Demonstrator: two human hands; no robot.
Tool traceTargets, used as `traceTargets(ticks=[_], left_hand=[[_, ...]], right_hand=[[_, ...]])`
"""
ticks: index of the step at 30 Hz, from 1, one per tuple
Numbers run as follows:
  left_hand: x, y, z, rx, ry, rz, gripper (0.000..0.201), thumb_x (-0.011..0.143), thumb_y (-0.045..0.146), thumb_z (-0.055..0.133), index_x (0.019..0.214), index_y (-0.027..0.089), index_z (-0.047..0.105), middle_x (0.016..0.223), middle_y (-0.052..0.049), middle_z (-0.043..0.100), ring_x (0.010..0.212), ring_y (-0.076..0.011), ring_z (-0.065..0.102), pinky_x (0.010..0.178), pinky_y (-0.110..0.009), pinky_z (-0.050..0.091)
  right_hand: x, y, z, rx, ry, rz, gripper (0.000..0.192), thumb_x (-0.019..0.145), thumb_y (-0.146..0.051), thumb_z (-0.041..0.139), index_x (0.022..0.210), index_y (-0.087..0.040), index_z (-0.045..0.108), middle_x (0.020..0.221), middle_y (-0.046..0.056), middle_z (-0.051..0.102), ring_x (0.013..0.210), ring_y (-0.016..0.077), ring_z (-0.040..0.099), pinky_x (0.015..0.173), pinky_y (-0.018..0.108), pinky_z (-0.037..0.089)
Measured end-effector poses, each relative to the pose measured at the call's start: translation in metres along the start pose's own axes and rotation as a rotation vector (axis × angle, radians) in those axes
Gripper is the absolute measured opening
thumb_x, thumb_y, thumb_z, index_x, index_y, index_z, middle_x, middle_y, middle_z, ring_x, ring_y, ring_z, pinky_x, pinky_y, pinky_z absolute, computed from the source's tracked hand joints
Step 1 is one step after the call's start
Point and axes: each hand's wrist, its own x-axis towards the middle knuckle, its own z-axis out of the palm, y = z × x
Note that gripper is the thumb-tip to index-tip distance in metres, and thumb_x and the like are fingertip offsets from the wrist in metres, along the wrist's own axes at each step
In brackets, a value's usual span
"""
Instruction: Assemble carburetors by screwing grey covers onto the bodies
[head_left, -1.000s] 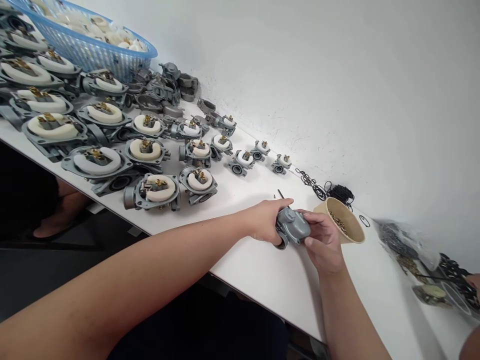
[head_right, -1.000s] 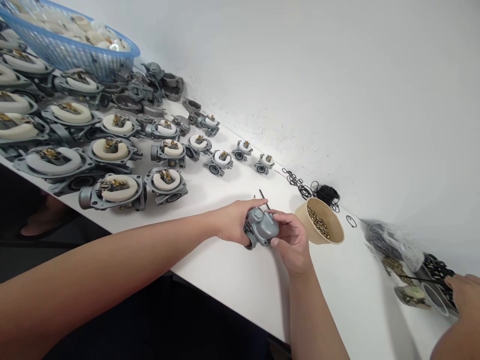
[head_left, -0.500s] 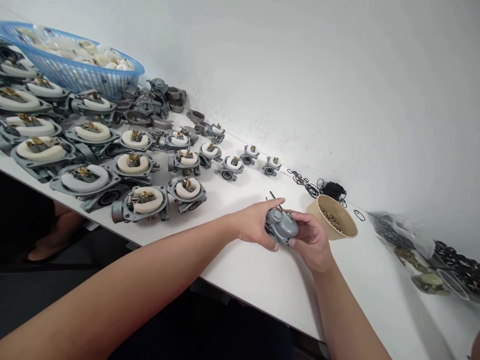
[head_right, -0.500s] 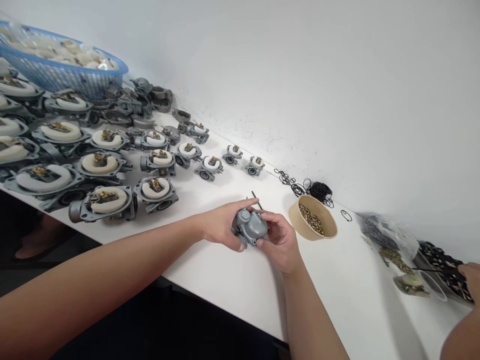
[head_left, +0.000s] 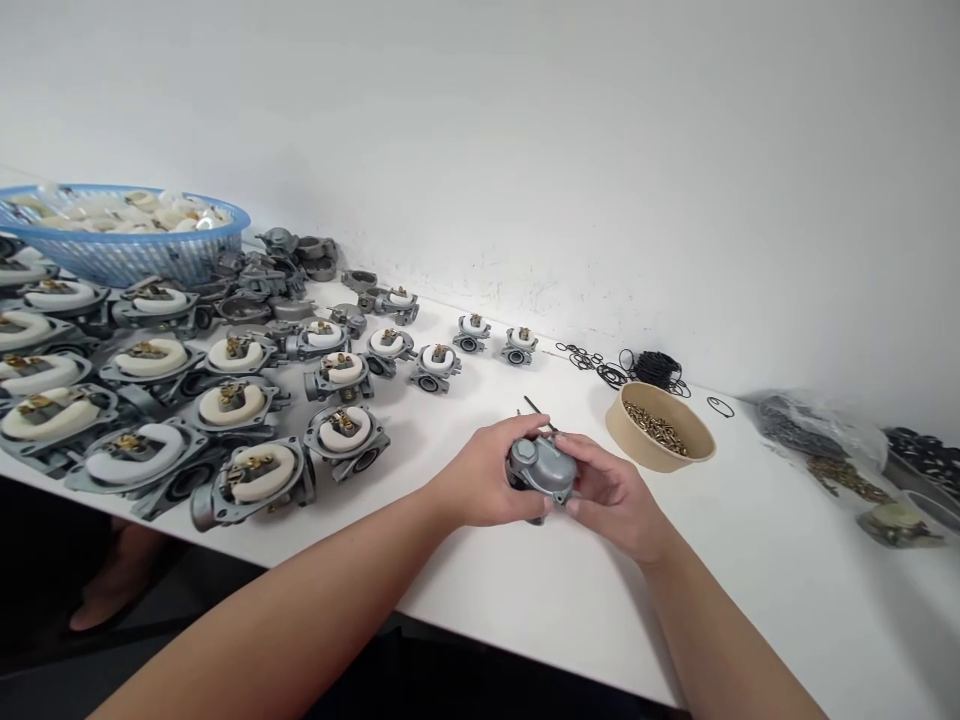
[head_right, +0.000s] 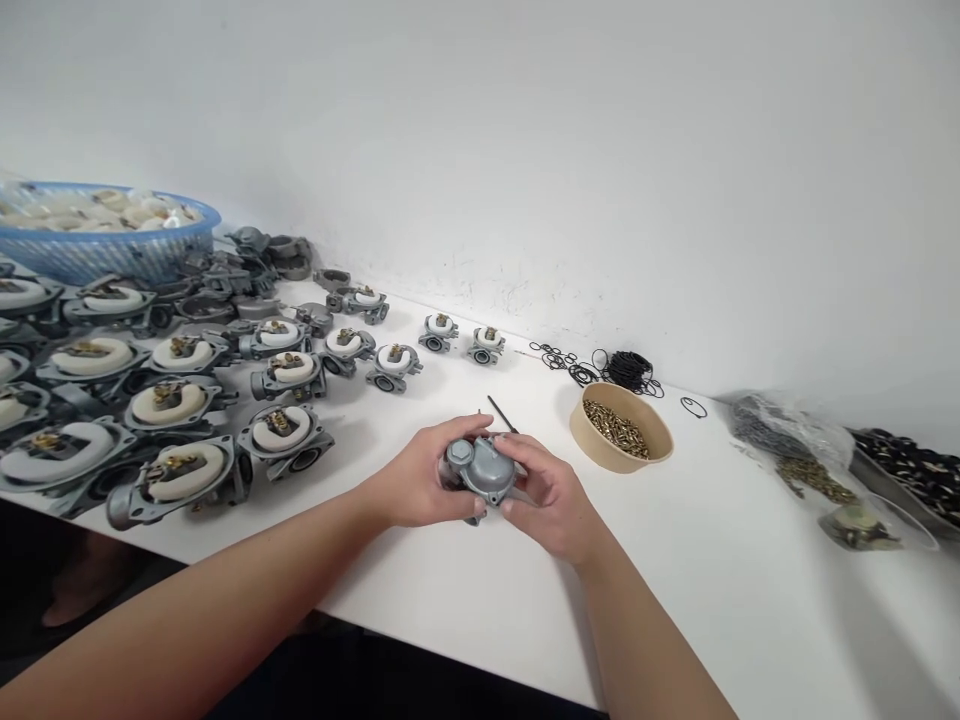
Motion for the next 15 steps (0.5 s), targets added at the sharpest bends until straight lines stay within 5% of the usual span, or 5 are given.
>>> traceTargets(ticks=[4,15], left_hand=[[0.0009,0.0014,-0.0007,-0.108,-0.025,-0.006,0.059,0.066,0.020,0.076,0.122,0.019,0.059,0.114,-0.007,0.065,0.097,-0.0254,0.066,0.083,-0.036,0.056],[-0.0006,0.0091,-0.0028,-0.041,-0.049,-0.076,0.080,0.059,0.027,0.081,0.129,0.019,0.044,0.117,-0.011,0.061,0.096,-0.0262,0.064,0.076,-0.035,0.055]], right_hand=[[-0.0017,0.0003,-0.0003,-0.019,-0.035,0.001,0.056,0.086,-0.020,0.069,0.138,-0.035,0.053,0.139,0.011,0.040,0.128,0.0285,0.046,0.101,0.048,0.049],[-0.0033,-0.0017,0.0060,-0.083,0.037,0.057,0.056,0.085,-0.023,0.072,0.137,-0.036,0.054,0.131,0.010,0.048,0.120,0.0275,0.053,0.095,0.044,0.053]])
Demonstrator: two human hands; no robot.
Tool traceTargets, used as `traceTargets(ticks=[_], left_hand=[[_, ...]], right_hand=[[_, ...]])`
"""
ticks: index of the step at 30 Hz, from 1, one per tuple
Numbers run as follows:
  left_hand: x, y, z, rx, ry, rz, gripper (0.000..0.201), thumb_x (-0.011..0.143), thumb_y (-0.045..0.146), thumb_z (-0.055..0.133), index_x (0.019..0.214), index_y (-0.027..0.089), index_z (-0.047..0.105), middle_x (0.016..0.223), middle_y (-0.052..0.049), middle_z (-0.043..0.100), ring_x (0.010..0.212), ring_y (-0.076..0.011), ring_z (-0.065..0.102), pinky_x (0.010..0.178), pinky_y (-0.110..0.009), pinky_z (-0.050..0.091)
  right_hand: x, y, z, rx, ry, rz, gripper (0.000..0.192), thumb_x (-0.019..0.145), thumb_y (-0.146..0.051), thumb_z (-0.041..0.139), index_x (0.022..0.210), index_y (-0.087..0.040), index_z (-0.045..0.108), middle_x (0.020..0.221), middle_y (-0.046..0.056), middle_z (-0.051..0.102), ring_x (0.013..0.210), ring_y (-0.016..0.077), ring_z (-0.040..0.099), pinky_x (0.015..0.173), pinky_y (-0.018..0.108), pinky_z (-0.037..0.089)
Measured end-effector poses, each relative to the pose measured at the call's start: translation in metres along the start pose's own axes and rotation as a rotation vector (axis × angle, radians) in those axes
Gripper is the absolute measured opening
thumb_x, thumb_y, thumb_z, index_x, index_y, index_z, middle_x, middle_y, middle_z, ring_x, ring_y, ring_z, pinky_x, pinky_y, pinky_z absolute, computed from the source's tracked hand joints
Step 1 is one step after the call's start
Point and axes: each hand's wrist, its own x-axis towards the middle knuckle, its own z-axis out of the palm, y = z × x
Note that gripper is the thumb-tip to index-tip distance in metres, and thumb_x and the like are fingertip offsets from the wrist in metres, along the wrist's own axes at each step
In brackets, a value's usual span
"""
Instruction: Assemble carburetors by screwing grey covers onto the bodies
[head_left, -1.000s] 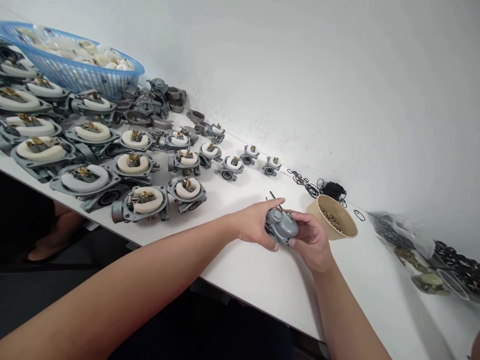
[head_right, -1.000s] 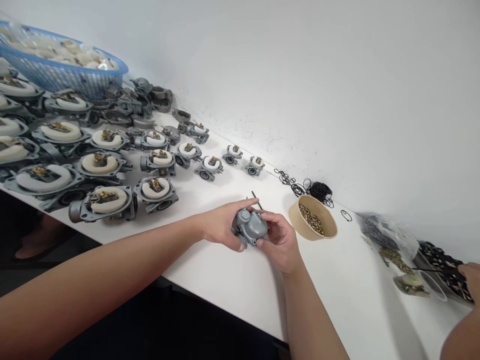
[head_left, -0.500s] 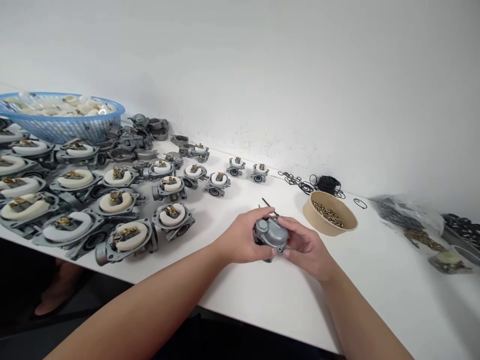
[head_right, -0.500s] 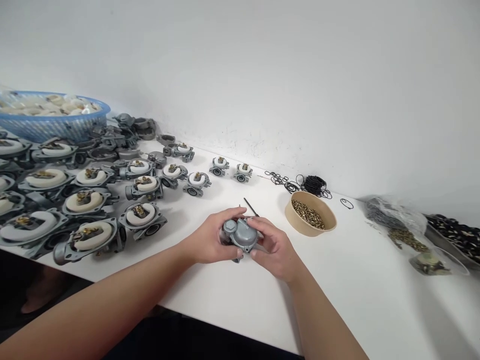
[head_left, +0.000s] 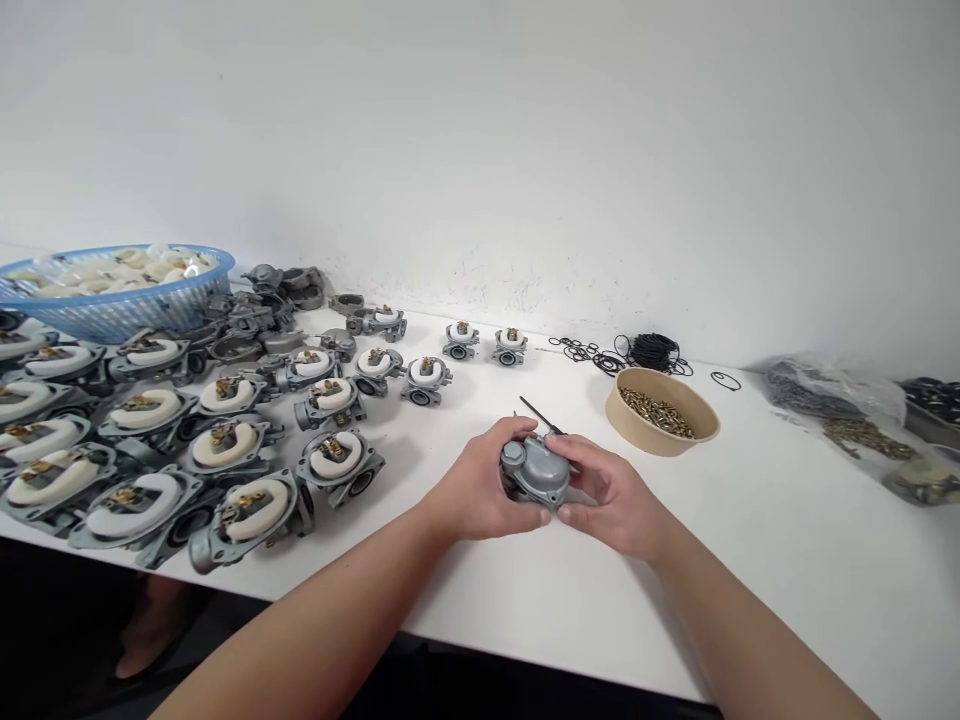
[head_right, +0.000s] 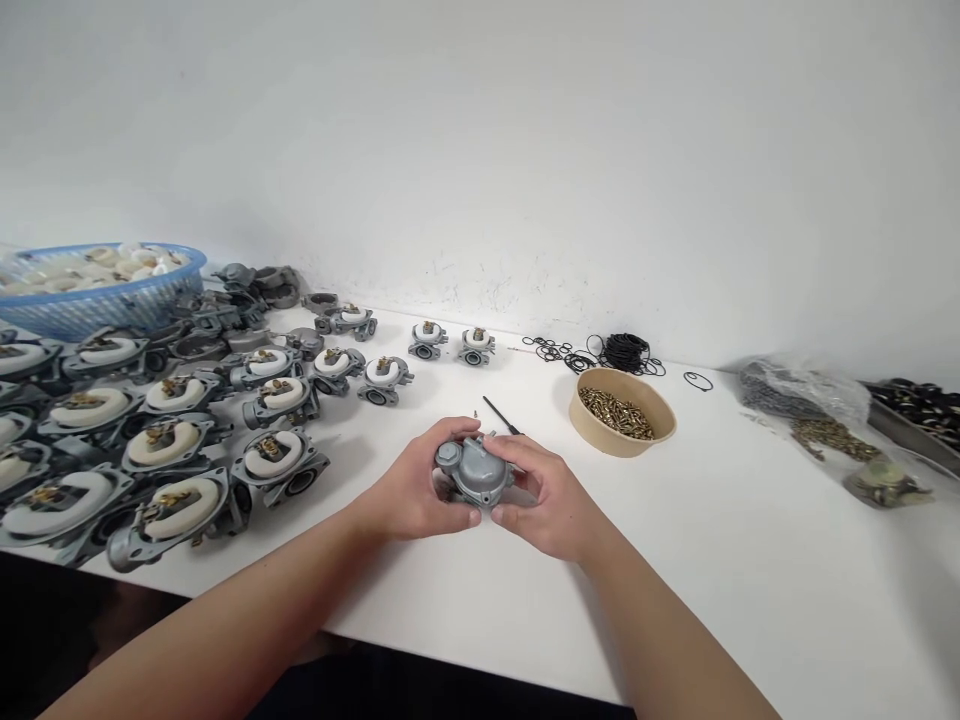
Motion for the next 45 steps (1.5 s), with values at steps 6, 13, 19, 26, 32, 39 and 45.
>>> traceTargets(ticks=[6,13,19,26,32,39,45], left_hand=[[-0.002,-0.002,0.006,0.063,0.056,-0.092,0.082,0.059,0.028,0.082,0.129,0.022,0.040,0.126,-0.012,0.057,0.096,-0.0254,0.065,0.076,-0.034,0.055],[-0.003,0.000,0.012,0.037,0.115,-0.137,0.099,0.055,0.033,0.086,0.136,0.021,0.030,0.131,-0.013,0.053,0.100,-0.0250,0.065,0.085,-0.037,0.054],[-0.004,0.001,0.015,0.042,0.144,-0.083,0.096,0.057,0.028,0.083,0.136,0.021,0.029,0.123,-0.011,0.057,0.094,-0.0226,0.066,0.081,-0.036,0.054],[-0.005,-0.006,0.016,0.006,0.120,-0.081,0.100,0.058,0.025,0.083,0.139,0.024,0.025,0.126,-0.010,0.054,0.102,-0.0238,0.064,0.085,-0.036,0.053],[-0.003,-0.007,0.015,-0.048,0.092,-0.075,0.102,0.057,0.030,0.086,0.139,0.024,0.026,0.128,-0.011,0.052,0.107,-0.0263,0.063,0.091,-0.038,0.052],[-0.003,-0.010,0.016,-0.039,0.099,-0.058,0.098,0.057,0.030,0.086,0.137,0.024,0.031,0.128,-0.011,0.054,0.107,-0.0263,0.063,0.091,-0.039,0.052],[-0.003,-0.004,0.017,-0.004,0.133,-0.102,0.092,0.058,0.024,0.082,0.135,0.023,0.033,0.122,-0.009,0.057,0.093,-0.0226,0.067,0.083,-0.037,0.055]], right_hand=[[0.000,0.001,0.003,0.008,0.027,0.007,0.056,0.084,-0.022,0.072,0.135,-0.037,0.055,0.130,0.008,0.047,0.119,0.0261,0.053,0.096,0.042,0.054],[-0.001,0.001,0.004,-0.009,0.043,0.001,0.056,0.083,-0.022,0.072,0.134,-0.038,0.056,0.129,0.008,0.047,0.121,0.0278,0.053,0.096,0.044,0.054],[-0.002,0.000,0.001,-0.011,-0.018,-0.055,0.056,0.088,-0.024,0.067,0.141,-0.036,0.050,0.132,0.011,0.045,0.122,0.0282,0.052,0.098,0.047,0.053],[0.000,0.004,0.004,0.028,0.099,-0.029,0.038,0.091,-0.032,0.066,0.128,-0.037,0.062,0.128,0.010,0.049,0.115,0.0262,0.057,0.087,0.039,0.057],[0.000,0.005,0.006,0.034,0.149,-0.028,0.038,0.088,-0.033,0.070,0.125,-0.035,0.065,0.125,0.010,0.052,0.111,0.0264,0.060,0.084,0.040,0.058],[0.000,0.006,0.006,0.015,0.149,-0.044,0.037,0.088,-0.032,0.069,0.125,-0.037,0.065,0.125,0.009,0.052,0.112,0.0254,0.059,0.085,0.038,0.058],[0.001,0.008,0.008,0.015,0.155,-0.027,0.038,0.089,-0.033,0.068,0.126,-0.035,0.064,0.124,0.010,0.053,0.112,0.0257,0.059,0.086,0.040,0.057]])
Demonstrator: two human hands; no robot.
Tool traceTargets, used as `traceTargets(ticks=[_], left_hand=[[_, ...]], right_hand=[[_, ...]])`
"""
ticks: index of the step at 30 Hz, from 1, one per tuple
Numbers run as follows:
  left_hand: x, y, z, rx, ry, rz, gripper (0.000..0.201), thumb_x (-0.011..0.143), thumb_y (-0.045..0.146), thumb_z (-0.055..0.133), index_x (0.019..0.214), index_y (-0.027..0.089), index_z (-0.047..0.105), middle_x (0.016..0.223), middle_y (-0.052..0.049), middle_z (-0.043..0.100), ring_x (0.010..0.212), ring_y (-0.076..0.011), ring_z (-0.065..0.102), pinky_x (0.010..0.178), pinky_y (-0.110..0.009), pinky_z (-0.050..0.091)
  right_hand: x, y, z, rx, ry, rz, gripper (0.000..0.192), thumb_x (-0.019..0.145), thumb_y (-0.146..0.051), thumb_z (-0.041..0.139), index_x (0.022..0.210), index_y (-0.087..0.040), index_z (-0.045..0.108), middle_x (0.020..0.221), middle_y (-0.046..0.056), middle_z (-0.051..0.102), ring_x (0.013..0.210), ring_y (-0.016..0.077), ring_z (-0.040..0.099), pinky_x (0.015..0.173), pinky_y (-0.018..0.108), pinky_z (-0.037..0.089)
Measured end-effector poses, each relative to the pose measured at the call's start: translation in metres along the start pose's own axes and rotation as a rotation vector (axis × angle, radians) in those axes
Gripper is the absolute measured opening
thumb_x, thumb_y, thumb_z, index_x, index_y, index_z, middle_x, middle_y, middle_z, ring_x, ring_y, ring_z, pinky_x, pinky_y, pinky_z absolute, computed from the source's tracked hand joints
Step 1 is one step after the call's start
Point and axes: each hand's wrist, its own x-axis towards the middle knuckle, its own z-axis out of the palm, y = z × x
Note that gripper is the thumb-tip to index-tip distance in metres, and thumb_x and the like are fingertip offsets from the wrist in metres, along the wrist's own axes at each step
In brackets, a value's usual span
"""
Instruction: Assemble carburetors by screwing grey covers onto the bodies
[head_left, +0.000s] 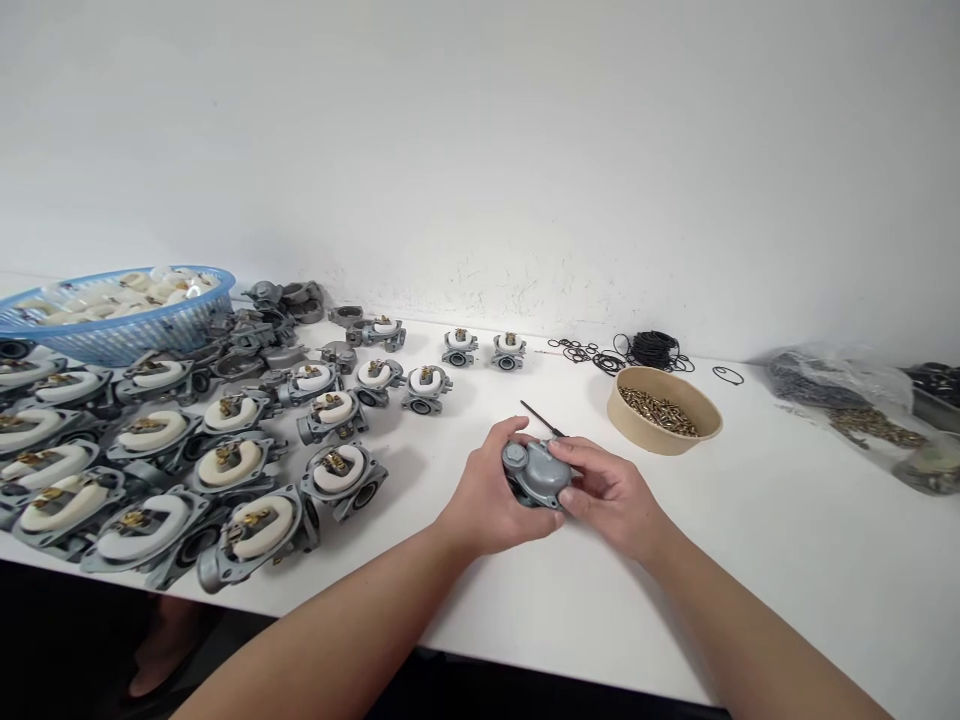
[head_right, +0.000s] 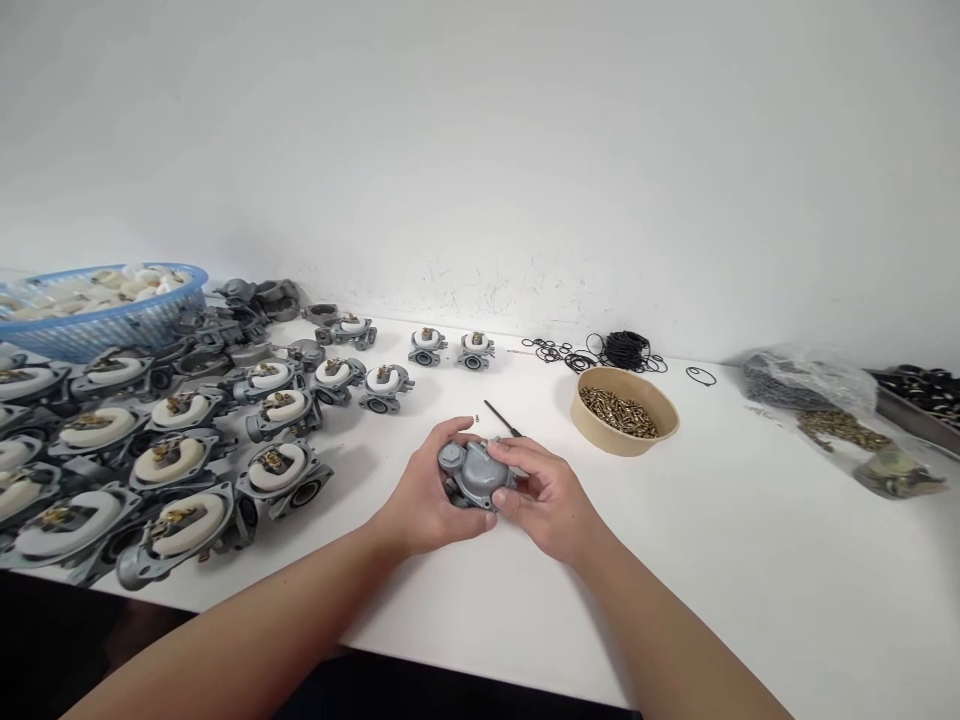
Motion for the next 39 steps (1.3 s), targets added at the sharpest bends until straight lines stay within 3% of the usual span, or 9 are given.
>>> traceTargets(ticks=[16,18,21,25,26,28,31,35,39], left_hand=[[0.002,0.006,-0.001,0.071,0.028,-0.047,0.082,0.056,0.024,0.080,0.128,0.021,0.040,0.114,-0.008,0.061,0.087,-0.0225,0.067,0.078,-0.037,0.056],[0.002,0.003,-0.001,0.070,0.024,-0.040,0.083,0.057,0.025,0.081,0.130,0.022,0.040,0.117,-0.008,0.060,0.092,-0.0242,0.067,0.081,-0.037,0.055],[0.002,0.000,-0.001,0.047,0.014,-0.041,0.086,0.057,0.024,0.082,0.131,0.023,0.039,0.121,-0.009,0.060,0.098,-0.0260,0.067,0.085,-0.038,0.055],[0.004,0.001,-0.002,0.008,-0.004,-0.075,0.087,0.056,0.023,0.083,0.131,0.023,0.039,0.123,-0.010,0.059,0.097,-0.0262,0.068,0.084,-0.038,0.055],[0.004,0.001,-0.002,0.005,-0.006,-0.077,0.087,0.055,0.023,0.083,0.131,0.023,0.040,0.123,-0.011,0.059,0.097,-0.0264,0.068,0.084,-0.038,0.055],[0.005,0.000,-0.002,0.008,-0.006,-0.071,0.087,0.055,0.024,0.083,0.130,0.022,0.041,0.123,-0.011,0.059,0.097,-0.0266,0.068,0.085,-0.038,0.054],[0.005,-0.004,-0.002,0.014,0.001,-0.058,0.086,0.055,0.026,0.085,0.131,0.022,0.043,0.122,-0.011,0.059,0.099,-0.0274,0.067,0.086,-0.038,0.054],[0.004,-0.005,-0.003,0.019,-0.015,-0.078,0.085,0.056,0.028,0.085,0.130,0.024,0.044,0.121,-0.010,0.059,0.096,-0.0270,0.067,0.081,-0.037,0.055],[0.003,-0.001,-0.005,0.048,-0.028,-0.086,0.083,0.055,0.028,0.084,0.128,0.023,0.045,0.122,-0.010,0.059,0.094,-0.0266,0.067,0.078,-0.036,0.055]], right_hand=[[0.002,-0.009,-0.002,-0.178,0.063,-0.135,0.043,0.086,-0.039,0.070,0.127,-0.029,0.064,0.126,0.012,0.057,0.118,0.0283,0.057,0.097,0.048,0.052],[-0.001,-0.011,-0.004,-0.211,0.139,-0.153,0.040,0.087,-0.037,0.069,0.126,-0.030,0.065,0.127,0.011,0.058,0.118,0.0277,0.058,0.094,0.046,0.054],[-0.006,-0.018,-0.022,-0.254,0.385,-0.171,0.034,0.086,-0.034,0.070,0.120,-0.030,0.068,0.126,0.009,0.062,0.116,0.0267,0.060,0.093,0.046,0.055],[0.005,-0.038,-0.082,-0.546,0.692,-0.093,0.039,0.090,-0.042,0.059,0.121,-0.018,0.065,0.113,0.012,0.068,0.104,0.0252,0.065,0.092,0.045,0.055],[0.012,-0.044,-0.100,-0.759,0.685,0.023,0.044,0.093,-0.045,0.049,0.124,-0.016,0.062,0.114,0.013,0.067,0.101,0.0240,0.066,0.089,0.043,0.056],[0.031,-0.052,-0.133,-0.896,0.616,0.175,0.043,0.088,-0.041,0.053,0.118,-0.014,0.066,0.109,0.014,0.069,0.094,0.0254,0.066,0.082,0.041,0.056],[0.058,-0.052,-0.163,-1.056,0.368,0.395,0.022,0.073,-0.026,0.064,0.091,-0.020,0.076,0.093,0.008,0.073,0.082,0.0239,0.066,0.076,0.036,0.053],[0.073,-0.033,-0.170,-1.224,0.054,0.563,0.028,0.069,-0.017,0.067,0.093,-0.027,0.078,0.099,0.003,0.073,0.086,0.0222,0.065,0.076,0.031,0.049],[0.071,-0.015,-0.171,-1.365,-0.073,0.654,0.028,0.082,-0.022,0.066,0.109,-0.026,0.073,0.110,0.006,0.069,0.089,0.0215,0.063,0.078,0.033,0.050]])
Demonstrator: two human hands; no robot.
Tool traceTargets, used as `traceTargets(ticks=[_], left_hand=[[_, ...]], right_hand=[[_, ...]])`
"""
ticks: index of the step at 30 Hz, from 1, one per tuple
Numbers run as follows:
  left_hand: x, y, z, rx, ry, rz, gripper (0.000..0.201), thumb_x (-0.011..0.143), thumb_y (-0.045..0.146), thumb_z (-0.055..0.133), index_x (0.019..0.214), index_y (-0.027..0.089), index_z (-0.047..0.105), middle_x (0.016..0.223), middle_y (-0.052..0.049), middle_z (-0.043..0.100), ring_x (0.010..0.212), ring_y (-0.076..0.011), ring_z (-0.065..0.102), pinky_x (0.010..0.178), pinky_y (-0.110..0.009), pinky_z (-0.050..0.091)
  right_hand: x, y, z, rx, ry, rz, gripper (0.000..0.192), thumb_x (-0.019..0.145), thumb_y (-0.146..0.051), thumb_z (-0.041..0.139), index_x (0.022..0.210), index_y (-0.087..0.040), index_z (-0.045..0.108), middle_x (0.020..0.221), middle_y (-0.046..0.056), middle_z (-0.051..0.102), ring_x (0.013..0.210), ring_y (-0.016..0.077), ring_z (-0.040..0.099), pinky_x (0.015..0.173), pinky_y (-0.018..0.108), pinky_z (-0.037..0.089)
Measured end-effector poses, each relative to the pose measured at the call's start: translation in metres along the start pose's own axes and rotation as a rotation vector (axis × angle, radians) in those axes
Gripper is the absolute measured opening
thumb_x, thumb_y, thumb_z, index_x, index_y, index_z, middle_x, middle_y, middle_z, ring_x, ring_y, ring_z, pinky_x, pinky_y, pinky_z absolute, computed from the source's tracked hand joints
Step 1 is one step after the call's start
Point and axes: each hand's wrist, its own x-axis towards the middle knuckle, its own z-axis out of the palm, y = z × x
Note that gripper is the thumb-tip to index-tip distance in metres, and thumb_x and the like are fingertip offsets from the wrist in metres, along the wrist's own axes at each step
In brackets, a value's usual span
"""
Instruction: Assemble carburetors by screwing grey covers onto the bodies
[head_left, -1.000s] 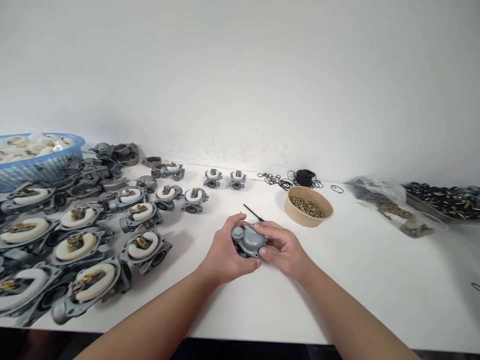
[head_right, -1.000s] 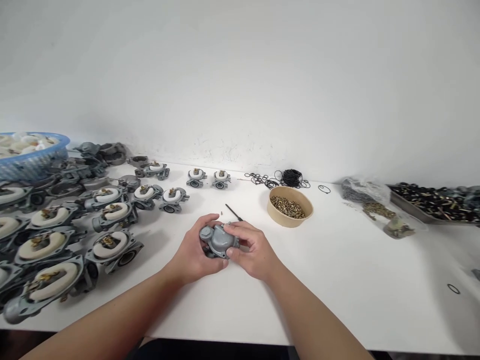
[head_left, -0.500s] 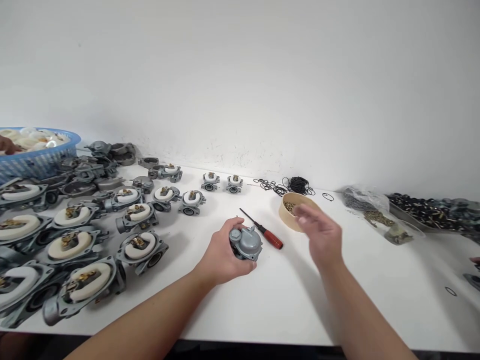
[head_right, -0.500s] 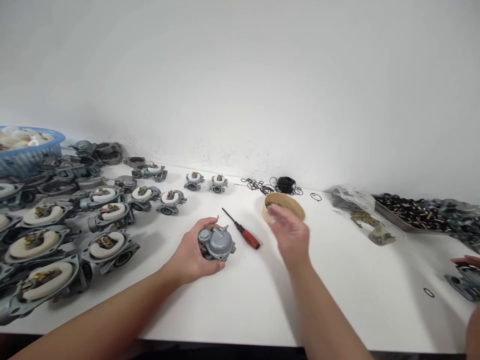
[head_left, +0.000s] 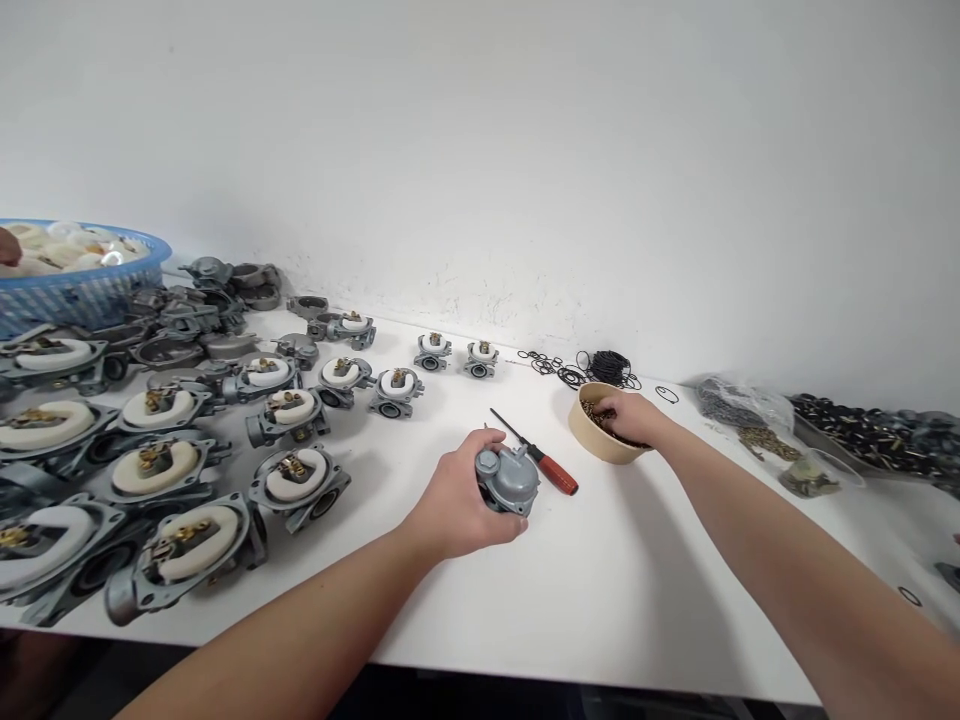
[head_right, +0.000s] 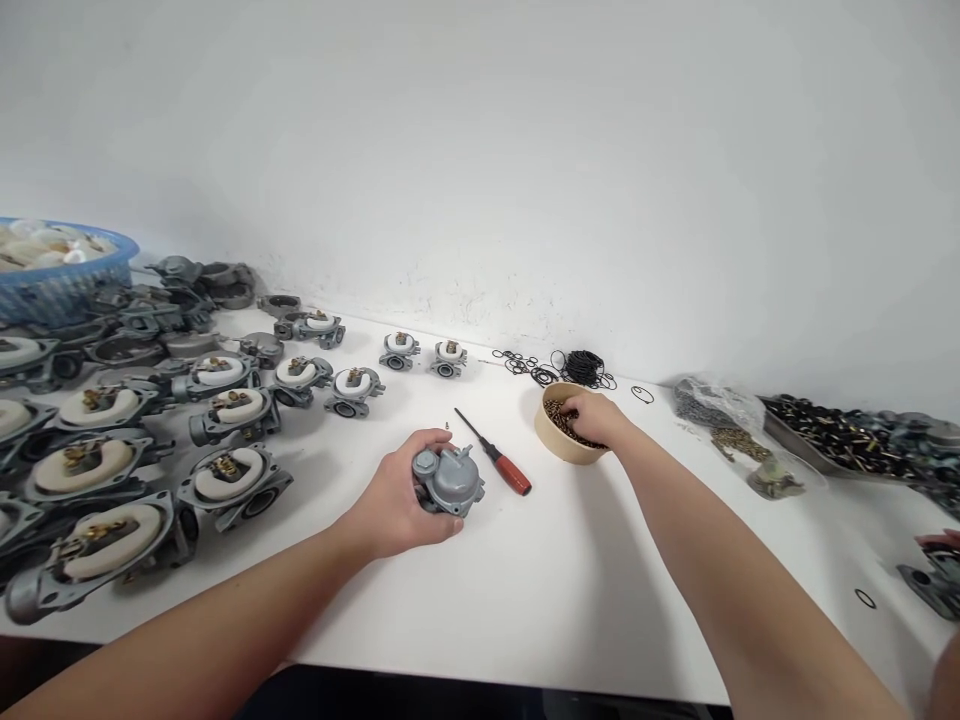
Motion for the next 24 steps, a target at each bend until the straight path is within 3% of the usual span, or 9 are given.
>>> traceTargets(ticks=[5,14,19,24], left_hand=[[0.001,0.001,0.000,0.006,-0.003,0.000,0.082,0.055,0.029,0.084,0.127,0.024,0.045,0.118,-0.009,0.061,0.090,-0.0249,0.067,0.076,-0.035,0.055],[0.000,0.001,0.000,-0.007,0.006,0.005,0.087,0.055,0.030,0.085,0.131,0.024,0.043,0.121,-0.009,0.061,0.090,-0.0247,0.068,0.075,-0.033,0.055],[0.000,0.003,-0.001,0.004,0.016,0.001,0.088,0.055,0.029,0.085,0.131,0.022,0.042,0.115,-0.009,0.064,0.091,-0.0256,0.068,0.075,-0.034,0.054],[0.000,0.006,-0.001,-0.005,0.012,0.038,0.082,0.056,0.024,0.084,0.128,0.022,0.044,0.112,-0.008,0.066,0.094,-0.0261,0.067,0.073,-0.031,0.054]], right_hand=[[0.003,0.002,0.007,-0.150,-0.047,0.022,0.026,0.096,-0.037,0.058,0.112,-0.018,0.063,0.113,0.007,0.063,0.097,0.0184,0.061,0.087,0.038,0.053],[0.007,0.000,0.008,-0.219,-0.010,0.018,0.025,0.095,-0.037,0.059,0.108,-0.015,0.063,0.107,0.006,0.063,0.092,0.0169,0.062,0.082,0.036,0.055],[-0.006,-0.004,-0.001,-0.062,0.238,0.062,0.015,0.090,-0.024,0.056,0.096,-0.020,0.069,0.092,0.005,0.068,0.083,0.0207,0.062,0.071,0.034,0.050],[-0.058,-0.024,-0.004,0.201,0.553,0.059,0.030,0.095,-0.034,0.044,0.114,-0.023,0.066,0.108,0.005,0.070,0.092,0.0198,0.066,0.076,0.030,0.052]])
